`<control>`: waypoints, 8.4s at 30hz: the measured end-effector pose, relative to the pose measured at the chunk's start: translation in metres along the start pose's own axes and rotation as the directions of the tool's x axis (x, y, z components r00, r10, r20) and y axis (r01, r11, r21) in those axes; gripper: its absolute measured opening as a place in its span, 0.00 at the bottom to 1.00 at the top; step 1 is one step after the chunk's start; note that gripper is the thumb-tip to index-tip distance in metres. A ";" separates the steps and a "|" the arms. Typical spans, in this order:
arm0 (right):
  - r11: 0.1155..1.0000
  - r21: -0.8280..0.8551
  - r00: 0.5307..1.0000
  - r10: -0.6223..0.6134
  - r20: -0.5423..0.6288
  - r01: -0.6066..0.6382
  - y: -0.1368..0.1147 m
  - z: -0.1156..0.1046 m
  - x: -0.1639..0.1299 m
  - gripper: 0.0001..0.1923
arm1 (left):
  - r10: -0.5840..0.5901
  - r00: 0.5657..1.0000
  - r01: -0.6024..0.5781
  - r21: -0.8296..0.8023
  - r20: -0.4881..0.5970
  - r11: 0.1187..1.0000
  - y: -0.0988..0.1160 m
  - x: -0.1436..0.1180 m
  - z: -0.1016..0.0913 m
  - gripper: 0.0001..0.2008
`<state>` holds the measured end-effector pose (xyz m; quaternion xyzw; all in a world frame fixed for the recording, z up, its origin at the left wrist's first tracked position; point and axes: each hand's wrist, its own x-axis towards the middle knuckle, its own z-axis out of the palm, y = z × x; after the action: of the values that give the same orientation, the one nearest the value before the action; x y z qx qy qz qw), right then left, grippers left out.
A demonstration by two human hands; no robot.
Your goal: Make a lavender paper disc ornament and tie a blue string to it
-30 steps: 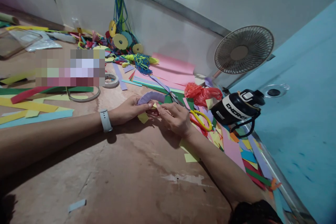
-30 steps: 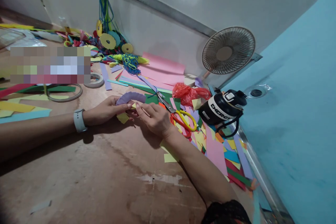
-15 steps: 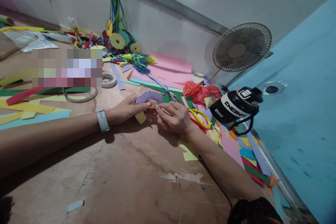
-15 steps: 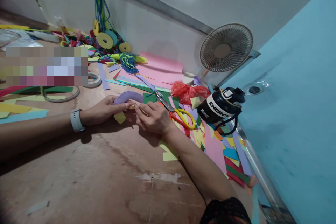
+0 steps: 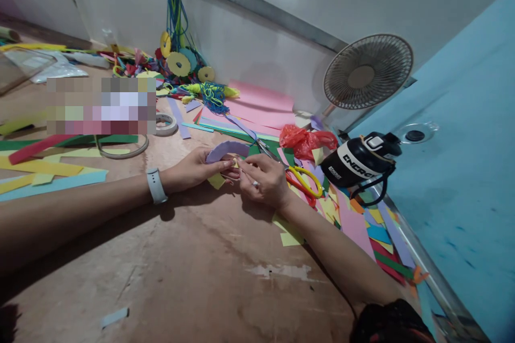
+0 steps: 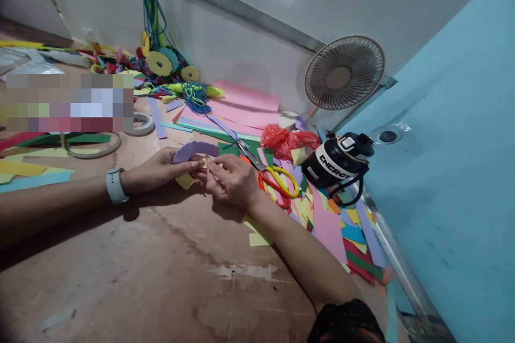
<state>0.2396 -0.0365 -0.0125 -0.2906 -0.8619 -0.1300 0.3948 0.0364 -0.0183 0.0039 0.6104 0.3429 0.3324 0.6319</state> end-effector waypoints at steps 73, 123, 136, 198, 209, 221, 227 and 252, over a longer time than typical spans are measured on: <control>0.818 0.271 0.855 0.517 0.037 -0.507 -0.016 0.013 0.005 0.11 | 0.059 0.992 -0.072 0.119 0.112 0.990 -0.001 0.001 0.003 0.15; 0.375 0.693 0.627 0.766 0.142 -0.615 0.003 -0.007 0.022 0.11 | -0.074 0.984 0.025 -0.287 -0.162 0.958 -0.004 0.006 -0.004 0.21; 0.949 0.203 0.959 0.264 -0.101 -0.240 0.002 -0.031 0.028 0.09 | 0.021 0.980 -0.044 -0.112 -0.199 0.993 0.003 0.002 0.002 0.20; 0.999 -0.032 0.991 -0.011 -0.133 0.006 0.011 -0.021 0.012 0.16 | 0.049 0.987 -0.080 -0.206 -0.152 0.975 -0.003 0.003 -0.001 0.18; 0.999 0.024 0.992 0.050 -0.115 -0.047 0.008 -0.022 0.016 0.14 | 0.088 0.981 -0.118 -0.165 -0.174 0.979 -0.007 0.004 -0.002 0.18; 0.878 0.324 0.932 0.361 0.034 -0.352 0.008 -0.025 0.024 0.09 | 0.031 0.986 -0.063 -0.188 -0.165 0.980 -0.005 0.002 0.000 0.14; 0.588 0.527 0.780 0.559 0.283 -0.613 0.013 -0.021 0.022 0.10 | 0.018 0.991 -0.040 -0.164 -0.133 0.986 -0.004 0.002 0.002 0.12; 0.704 0.462 0.841 0.437 0.319 -0.540 0.018 -0.029 0.023 0.08 | -0.021 0.997 0.008 -0.165 -0.075 0.986 -0.005 0.001 -0.001 0.11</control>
<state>0.2556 -0.0260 0.0238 -0.3983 -0.7870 0.2524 0.3978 0.0363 -0.0171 -0.0008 0.5403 0.3426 0.3780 0.6692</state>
